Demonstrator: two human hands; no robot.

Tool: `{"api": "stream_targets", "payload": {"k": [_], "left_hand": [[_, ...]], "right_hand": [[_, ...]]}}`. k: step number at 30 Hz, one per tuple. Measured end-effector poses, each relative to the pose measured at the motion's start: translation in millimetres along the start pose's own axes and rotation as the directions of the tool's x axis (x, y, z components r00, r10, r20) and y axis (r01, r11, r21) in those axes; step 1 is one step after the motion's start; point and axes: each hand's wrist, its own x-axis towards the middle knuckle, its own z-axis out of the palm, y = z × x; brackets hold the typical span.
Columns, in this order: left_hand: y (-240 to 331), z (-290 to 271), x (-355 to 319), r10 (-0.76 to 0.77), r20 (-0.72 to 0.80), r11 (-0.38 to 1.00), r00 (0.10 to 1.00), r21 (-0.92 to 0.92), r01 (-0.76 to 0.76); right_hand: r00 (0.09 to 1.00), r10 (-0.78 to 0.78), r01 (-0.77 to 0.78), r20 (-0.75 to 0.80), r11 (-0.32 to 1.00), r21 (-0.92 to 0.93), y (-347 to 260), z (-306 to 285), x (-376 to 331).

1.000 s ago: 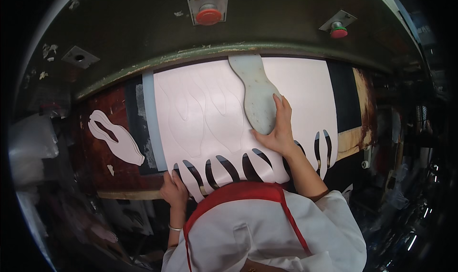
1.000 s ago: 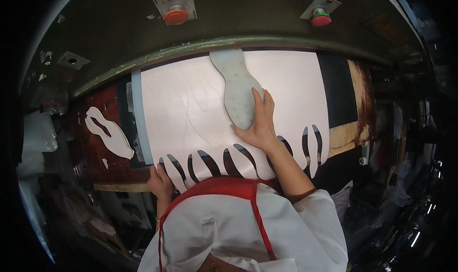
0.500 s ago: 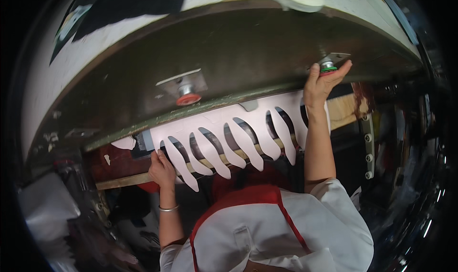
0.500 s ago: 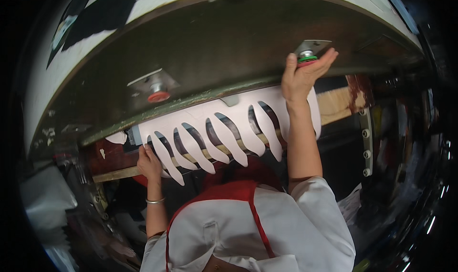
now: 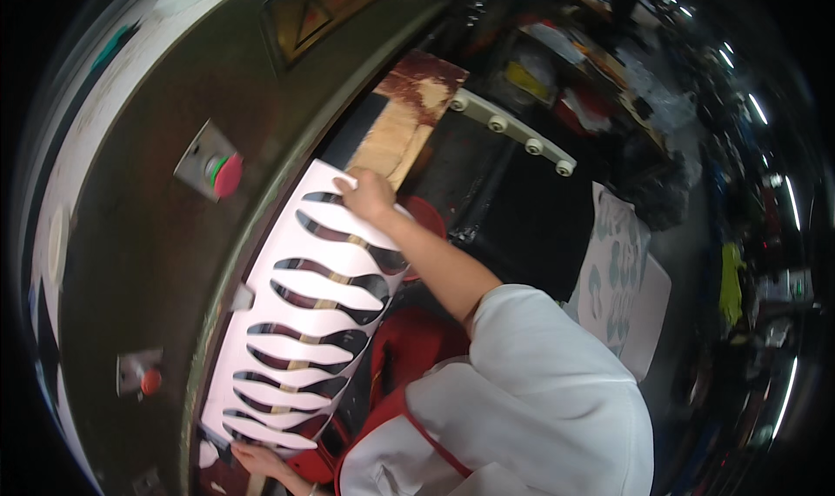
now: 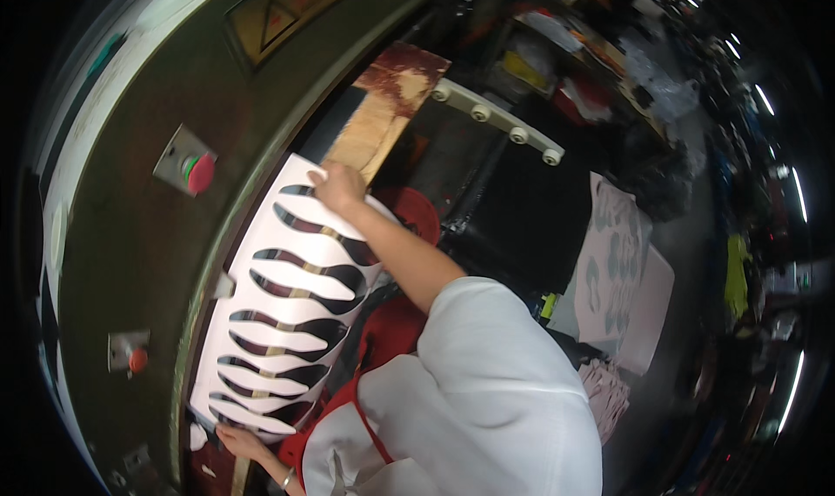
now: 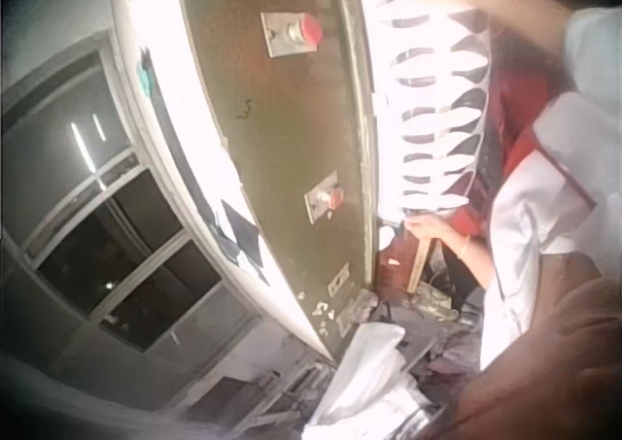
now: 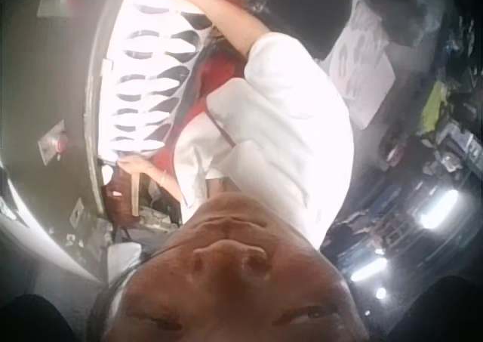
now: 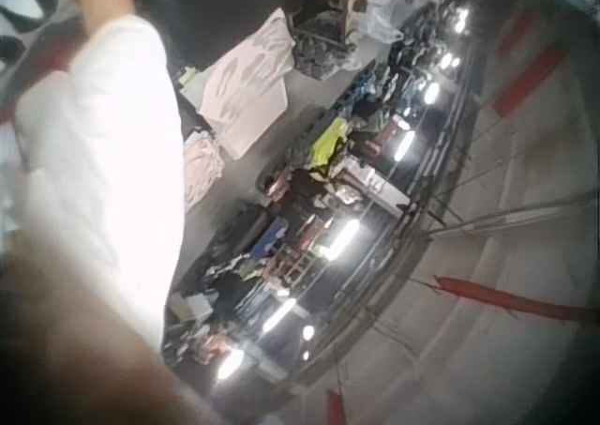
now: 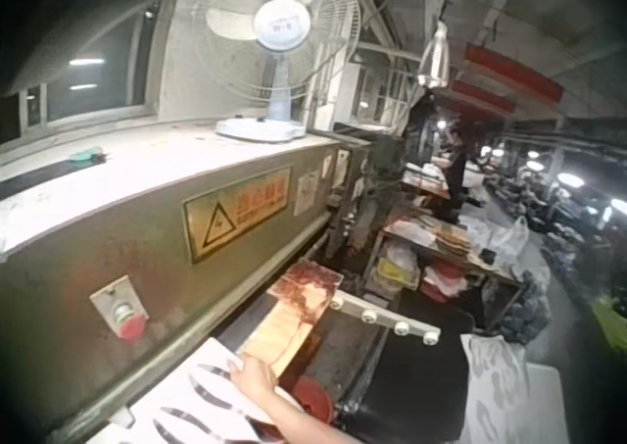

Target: The person places a sheet of pink material on a hydraulic cutting machine, aligns a shoe-shaped template, and presses a button to cut out multiple insoles. The cut pieces are then removed and stacked.

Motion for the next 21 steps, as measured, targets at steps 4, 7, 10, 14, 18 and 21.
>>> {"api": "stream_targets", "payload": {"k": [4, 7, 10, 14, 18, 21], "left_hand": [[0, -8, -11, -0.001, 0.014, 0.937, 1.0, -0.349, 0.005], [17, -15, -8, 0.107, -0.042, 0.973, 0.993, -0.201, -0.113], [40, -21, 7, -0.079, 0.065, 0.977, 0.995, -0.191, 0.09], [65, -23, 22, -0.033, 0.065, 0.999, 0.997, -0.018, 0.034], [76, -18, 20, -0.036, -0.009, 0.996, 0.999, 0.076, 0.037], [79, -15, 20, -0.047, 0.002, 0.997, 0.999, 0.06, 0.047]], "right_hand": [[0.972, -0.235, 0.215, 0.007, 0.903, 0.371, 0, -19, -7], [0.924, -0.354, 0.358, -0.144, 0.934, 0.003, -33, -22, -4], [0.838, -0.524, 0.54, -0.15, 0.836, 0.097, -99, 15, -11], [0.471, -0.826, 0.744, 0.31, 0.56, 0.364, -159, 93, -75], [0.591, -0.761, 0.716, 0.267, 0.648, 0.262, -181, 116, -89], [0.604, -0.742, 0.654, 0.289, 0.67, 0.351, -192, 91, -73]]}}
